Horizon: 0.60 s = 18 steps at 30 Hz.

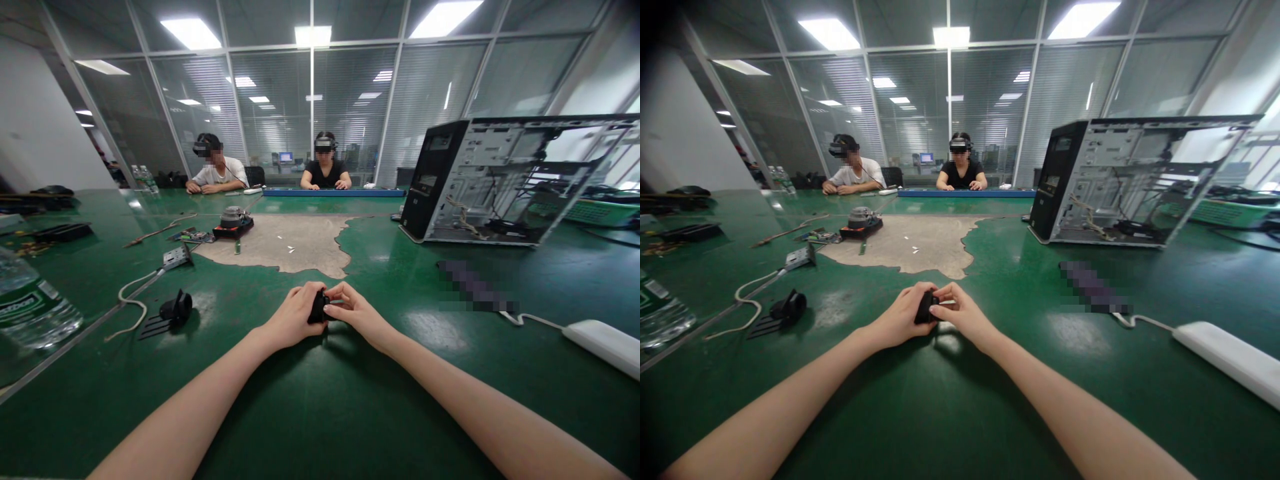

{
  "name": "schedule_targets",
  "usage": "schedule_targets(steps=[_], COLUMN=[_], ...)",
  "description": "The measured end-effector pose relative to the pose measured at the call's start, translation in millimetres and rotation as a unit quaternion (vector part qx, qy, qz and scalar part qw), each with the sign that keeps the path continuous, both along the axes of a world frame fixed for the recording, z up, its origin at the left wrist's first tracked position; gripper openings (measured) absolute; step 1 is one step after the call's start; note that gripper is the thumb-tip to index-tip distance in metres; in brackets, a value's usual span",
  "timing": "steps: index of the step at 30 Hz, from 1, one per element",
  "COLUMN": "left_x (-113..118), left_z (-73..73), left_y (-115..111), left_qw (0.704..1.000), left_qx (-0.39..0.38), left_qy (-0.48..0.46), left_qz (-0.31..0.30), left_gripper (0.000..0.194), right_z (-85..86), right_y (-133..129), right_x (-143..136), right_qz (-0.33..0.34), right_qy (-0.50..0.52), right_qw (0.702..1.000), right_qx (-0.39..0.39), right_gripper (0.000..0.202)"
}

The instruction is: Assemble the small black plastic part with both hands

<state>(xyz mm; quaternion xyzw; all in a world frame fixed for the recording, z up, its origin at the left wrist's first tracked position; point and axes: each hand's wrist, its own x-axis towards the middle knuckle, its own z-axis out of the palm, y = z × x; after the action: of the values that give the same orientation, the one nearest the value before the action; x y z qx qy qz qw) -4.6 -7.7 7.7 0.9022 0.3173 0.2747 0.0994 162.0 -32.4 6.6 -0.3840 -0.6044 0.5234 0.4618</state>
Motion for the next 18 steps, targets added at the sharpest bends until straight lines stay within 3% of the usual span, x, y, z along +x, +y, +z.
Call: schedule_targets(steps=[4, 10, 14, 18], left_x=[-0.1, -0.8, 0.0, 0.0], left_z=[2.0, 2.7, 1.7, 0.9], left_y=[-1.3, -1.7, -1.0, -0.4], left_qw=[1.000, 1.000, 1.000, 1.000], left_qx=[-0.003, -0.003, 0.003, -0.001], left_qy=[0.006, 0.008, 0.006, 0.005], left_qz=[0.000, -0.001, 0.000, 0.001], left_gripper=[0.054, 0.055, 0.053, 0.054], right_z=[-1.8, 1.7, -0.3, -2.2], right_y=[2.1, -1.5, -1.1, 1.2], right_x=[-0.2, 0.7, 0.7, -0.2], right_qz=[-0.019, 0.035, 0.016, 0.000], right_qy=[-0.019, 0.016, 0.015, 0.000], right_qw=[0.999, 0.999, 1.000, 1.000], right_qx=[-0.019, -0.011, -0.002, -0.018], right_gripper=[0.029, 0.035, 0.024, 0.030])
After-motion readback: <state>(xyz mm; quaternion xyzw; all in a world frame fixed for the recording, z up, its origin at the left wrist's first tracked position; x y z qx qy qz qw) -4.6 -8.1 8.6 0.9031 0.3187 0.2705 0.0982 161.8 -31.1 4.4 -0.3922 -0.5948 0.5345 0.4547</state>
